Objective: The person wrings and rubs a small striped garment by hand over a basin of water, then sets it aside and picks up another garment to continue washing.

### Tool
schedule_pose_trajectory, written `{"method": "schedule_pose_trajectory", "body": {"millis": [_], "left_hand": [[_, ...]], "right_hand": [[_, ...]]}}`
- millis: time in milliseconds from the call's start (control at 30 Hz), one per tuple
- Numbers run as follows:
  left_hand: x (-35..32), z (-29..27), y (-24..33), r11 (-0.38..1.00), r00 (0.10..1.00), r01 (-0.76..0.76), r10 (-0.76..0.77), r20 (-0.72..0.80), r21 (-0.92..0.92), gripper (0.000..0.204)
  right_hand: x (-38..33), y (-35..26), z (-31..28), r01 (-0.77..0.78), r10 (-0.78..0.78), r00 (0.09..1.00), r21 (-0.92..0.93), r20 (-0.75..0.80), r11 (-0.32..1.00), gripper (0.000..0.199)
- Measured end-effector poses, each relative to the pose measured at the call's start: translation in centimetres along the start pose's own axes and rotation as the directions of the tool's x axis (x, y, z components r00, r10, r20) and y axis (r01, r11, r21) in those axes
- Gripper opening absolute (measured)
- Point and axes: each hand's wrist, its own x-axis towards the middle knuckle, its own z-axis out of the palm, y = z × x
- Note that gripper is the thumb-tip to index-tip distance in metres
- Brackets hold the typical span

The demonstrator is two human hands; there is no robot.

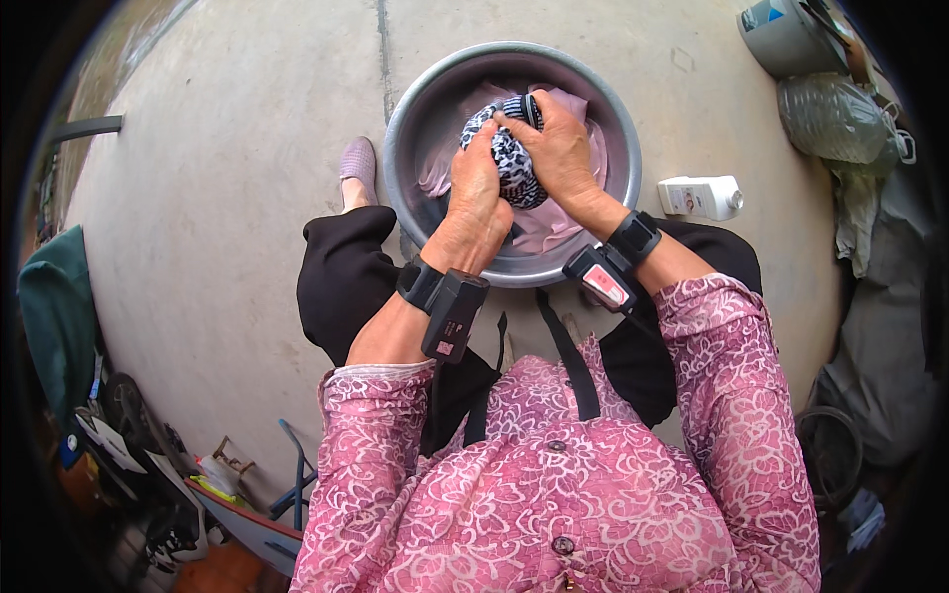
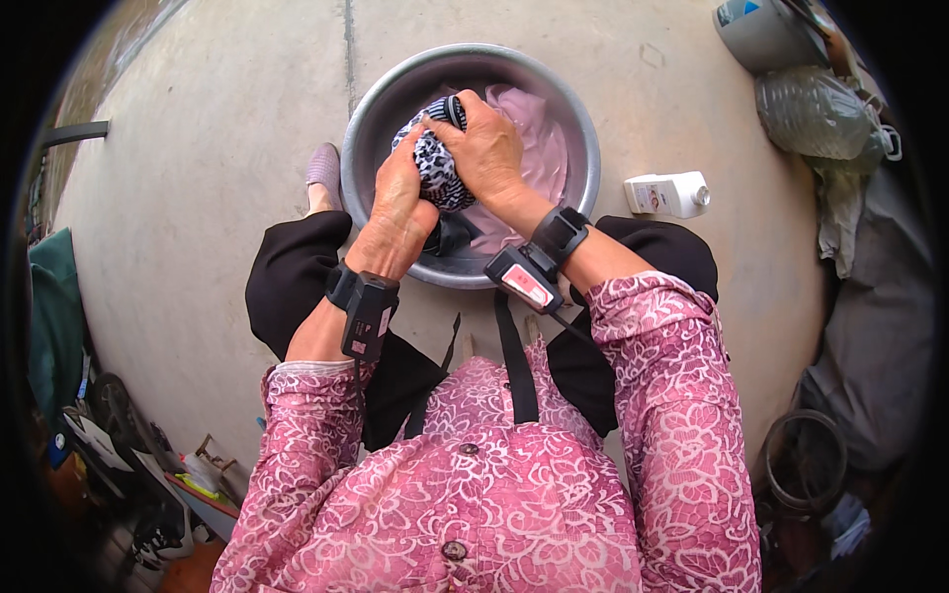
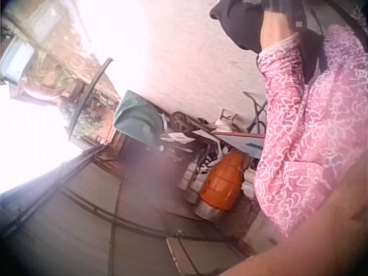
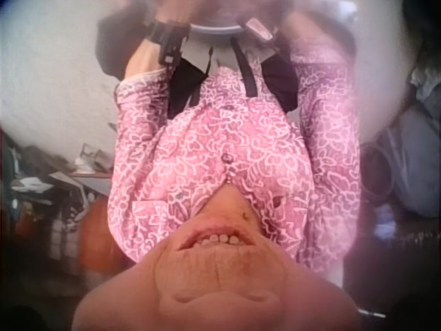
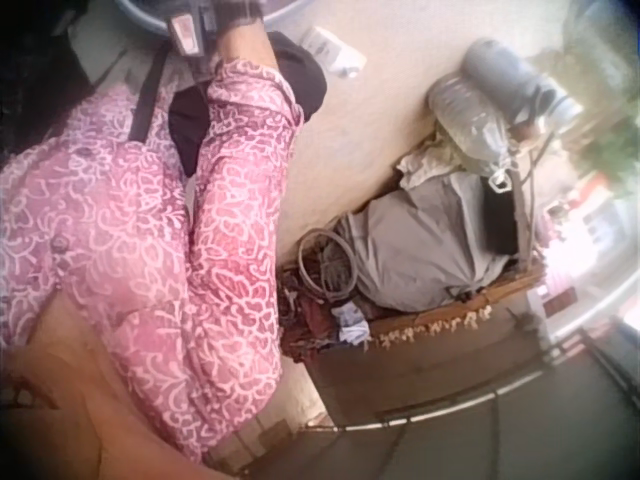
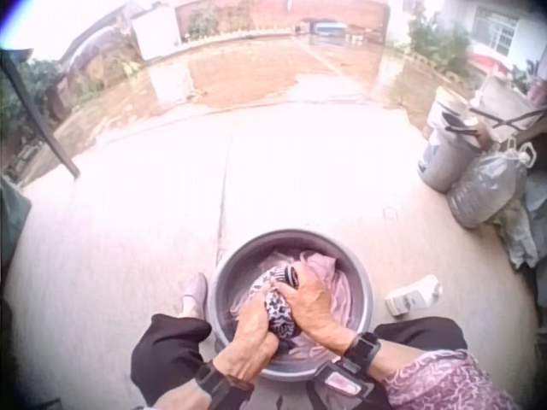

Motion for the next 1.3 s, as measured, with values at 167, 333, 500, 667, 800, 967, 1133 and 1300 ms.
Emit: {"method": "schedule_pose_trajectory", "body": {"millis": [167, 333, 500, 667, 800, 967, 1133, 1300], "left_hand": [[1.1, -3.3, 0.6, 0.993, 0.961, 0.069, -0.040, 0.275, -0.097, 0.021], [-0.4, 0.4, -0.8, 1.000, 0.999, -0.014, 0.013, -0.030, -0.004, 0.024], [-0.3, -0.6, -0.4, 0.997, 0.999, -0.040, 0.038, 0.033, 0.064, 0.026], [-0.3, -2.0, 0.8, 0.994, 0.976, 0.056, -0.035, 0.213, -0.092, 0.021], [-0.6, 0.4, -0.5, 0.996, 0.999, -0.023, 0.026, -0.041, 0.082, 0.019], [-0.4, -0.5, 0.3, 0.992, 0.998, -0.065, 0.064, 0.014, 0.107, 0.024], [0.5, -2.6, 0.4, 0.996, 0.967, 0.073, -0.059, 0.247, -0.049, 0.025], [-0.5, 0.5, 0.1, 0.996, 1.000, 0.024, -0.025, 0.003, 0.088, 0.023]], "right_hand": [[-3.9, -4.1, -0.2, 0.151, -0.161, 0.984, 0.131, 0.071, 0.980, 0.031], [-0.2, -2.2, 0.4, 0.001, 0.000, 0.998, -0.014, 0.070, 1.000, 0.028], [-1.6, -3.0, 0.3, 0.096, -0.095, 0.995, -0.021, 0.028, 0.995, 0.025], [-4.2, -4.1, 0.1, 0.337, -0.333, 0.941, 0.105, -0.056, 0.936, 0.025], [0.1, -1.3, 0.3, 0.031, -0.031, 1.000, -0.067, 0.005, 0.997, 0.026], [-1.9, -3.2, 0.3, 0.094, -0.094, 0.996, 0.000, 0.004, 0.996, 0.024], [-4.5, -4.6, -0.1, 0.335, -0.334, 0.942, 0.019, -0.038, 0.942, 0.025], [0.6, -1.1, 0.4, -0.071, 0.071, 0.997, 0.003, 0.038, 0.997, 0.027]]}}
